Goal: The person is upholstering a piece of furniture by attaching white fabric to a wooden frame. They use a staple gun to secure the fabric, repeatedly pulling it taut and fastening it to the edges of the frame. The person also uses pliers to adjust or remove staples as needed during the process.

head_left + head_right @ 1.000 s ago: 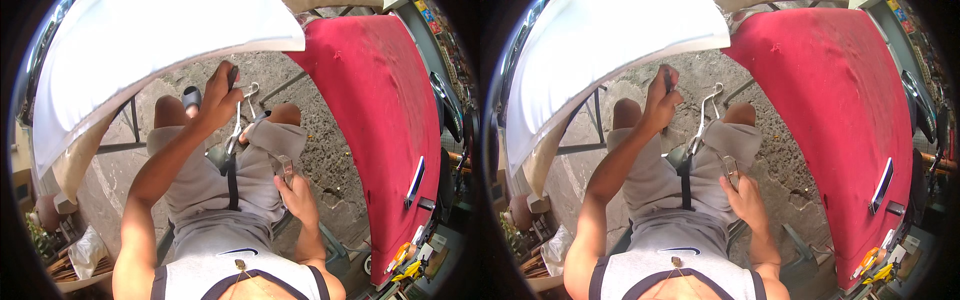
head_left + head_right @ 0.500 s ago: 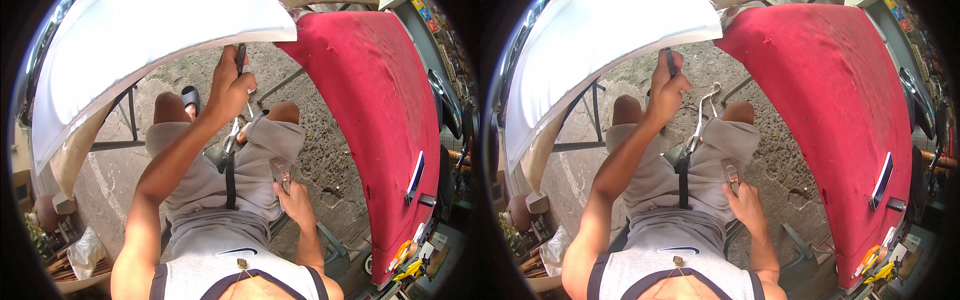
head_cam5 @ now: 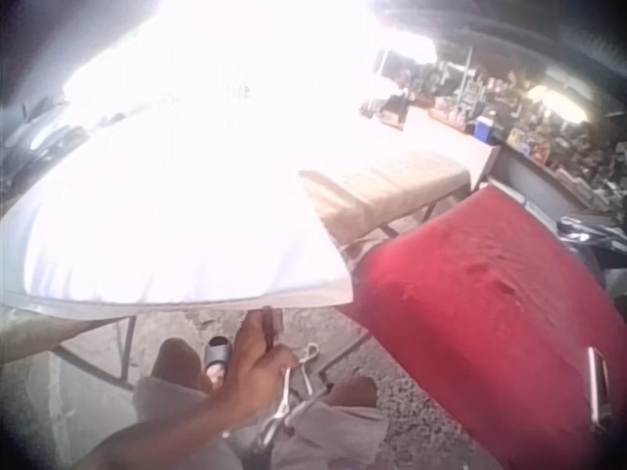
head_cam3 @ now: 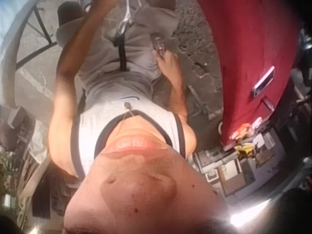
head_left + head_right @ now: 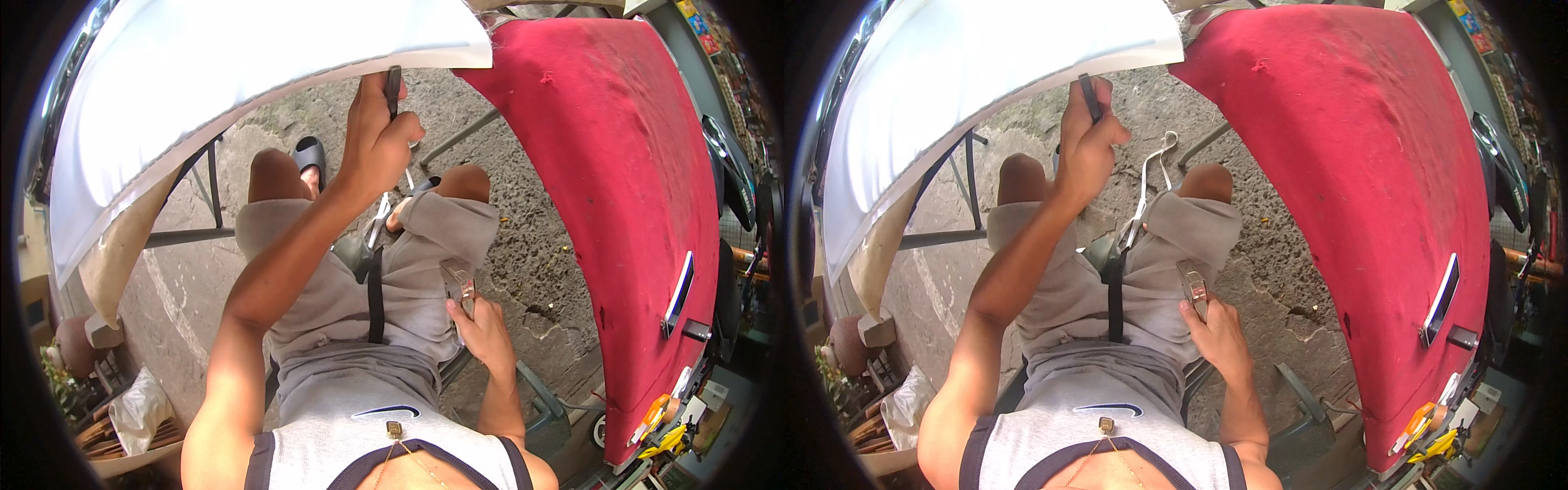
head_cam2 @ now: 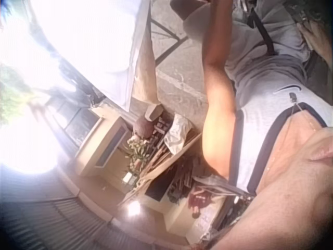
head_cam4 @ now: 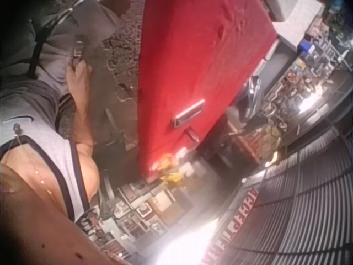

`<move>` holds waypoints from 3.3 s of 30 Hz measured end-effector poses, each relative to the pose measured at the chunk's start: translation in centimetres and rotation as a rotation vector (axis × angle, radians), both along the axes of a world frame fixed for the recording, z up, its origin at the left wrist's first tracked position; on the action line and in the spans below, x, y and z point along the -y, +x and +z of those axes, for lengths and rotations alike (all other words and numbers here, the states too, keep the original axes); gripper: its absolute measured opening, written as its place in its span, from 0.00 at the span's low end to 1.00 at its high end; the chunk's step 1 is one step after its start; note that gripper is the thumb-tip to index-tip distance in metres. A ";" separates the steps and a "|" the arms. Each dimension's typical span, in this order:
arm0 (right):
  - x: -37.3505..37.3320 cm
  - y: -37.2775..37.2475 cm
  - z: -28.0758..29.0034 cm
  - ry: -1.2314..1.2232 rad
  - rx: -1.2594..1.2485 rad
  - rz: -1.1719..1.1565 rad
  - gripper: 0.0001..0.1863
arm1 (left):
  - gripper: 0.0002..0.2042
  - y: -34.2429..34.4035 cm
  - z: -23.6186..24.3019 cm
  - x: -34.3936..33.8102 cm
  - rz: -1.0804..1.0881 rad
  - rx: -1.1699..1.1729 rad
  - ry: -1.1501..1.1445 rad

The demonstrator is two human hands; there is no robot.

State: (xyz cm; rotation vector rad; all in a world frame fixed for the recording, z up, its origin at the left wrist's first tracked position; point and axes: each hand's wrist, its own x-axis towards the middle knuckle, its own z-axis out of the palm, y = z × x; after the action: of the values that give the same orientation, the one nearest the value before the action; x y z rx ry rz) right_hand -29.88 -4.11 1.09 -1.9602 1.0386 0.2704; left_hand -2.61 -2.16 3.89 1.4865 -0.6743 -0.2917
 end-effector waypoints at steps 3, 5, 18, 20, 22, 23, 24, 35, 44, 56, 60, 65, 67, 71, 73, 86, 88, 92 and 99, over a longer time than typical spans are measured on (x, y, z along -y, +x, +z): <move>0.3 0.3 0.8 0.036 -0.011 -0.003 0.20 | 0.10 -0.1 0.7 0.0 -0.002 -0.005 0.033; 0.4 0.3 1.1 0.033 0.049 -0.026 0.20 | 0.08 0.2 -0.2 0.4 -0.008 0.012 -0.023; 2.2 12.9 5.6 -0.079 0.774 -0.046 0.14 | 0.10 4.7 -5.1 1.9 0.062 0.791 -0.138; 2.2 14.4 5.5 -0.168 0.857 -0.010 0.15 | 0.09 5.8 -5.0 2.6 -0.019 0.724 -0.261; 2.3 15.7 5.1 -0.296 0.945 0.049 0.17 | 0.09 6.9 -5.2 2.9 -0.063 0.728 -0.287; 2.4 16.3 4.8 -0.381 0.992 0.087 0.18 | 0.09 7.3 -5.3 3.0 -0.080 0.733 -0.292; 2.1 16.7 4.2 -0.349 1.002 0.068 0.19 | 0.09 7.7 -5.4 3.1 -0.089 0.741 -0.293; 2.5 18.1 3.5 -0.454 0.965 0.180 0.19 | 0.09 8.1 -5.9 3.7 -0.164 0.720 -0.256; 2.5 18.8 3.0 -0.584 1.112 0.154 0.14 | 0.09 8.0 -6.4 4.1 -0.209 0.698 -0.245; 2.6 18.2 3.6 -0.447 0.939 0.194 0.23 | 0.09 8.1 -5.7 3.4 -0.221 0.701 -0.216; 2.9 18.0 3.4 -0.387 0.917 0.155 0.23 | 0.09 8.0 -5.8 3.6 -0.243 0.687 -0.213; 2.4 18.7 3.8 -0.495 0.974 0.162 0.21 | 0.09 8.2 -5.8 3.3 -0.252 0.678 -0.199; 2.4 19.0 3.6 -0.486 1.061 0.158 0.17 | 0.09 8.2 -5.8 3.3 -0.255 0.674 -0.194; 2.4 19.3 3.5 -0.497 1.084 0.154 0.15 | 0.09 8.5 -5.6 3.0 -0.252 0.664 -0.174; 2.7 18.8 2.9 -0.566 1.005 0.133 0.14 | 0.09 8.5 -5.6 3.6 -0.270 0.659 -0.184; 2.9 12.7 5.2 -0.047 0.537 -0.075 0.15 | 0.10 5.6 -3.6 2.0 -0.020 0.808 -0.123; 3.2 10.3 6.1 -0.103 0.248 0.070 0.17 | 0.10 4.5 -3.1 2.9 0.069 0.802 -0.191; 2.7 5.1 3.0 -0.188 0.070 0.148 0.18 | 0.07 2.9 -1.9 3.3 0.012 0.478 -0.169; 2.3 3.1 1.4 -0.049 -0.061 0.065 0.20 | 0.09 2.1 -2.8 3.8 -0.018 0.267 -0.249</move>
State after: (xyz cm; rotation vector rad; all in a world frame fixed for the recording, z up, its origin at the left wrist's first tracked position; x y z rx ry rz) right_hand -26.76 -6.39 2.44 -2.0435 1.0300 0.3449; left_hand -0.48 -5.94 1.13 1.2916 -0.9038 -0.0194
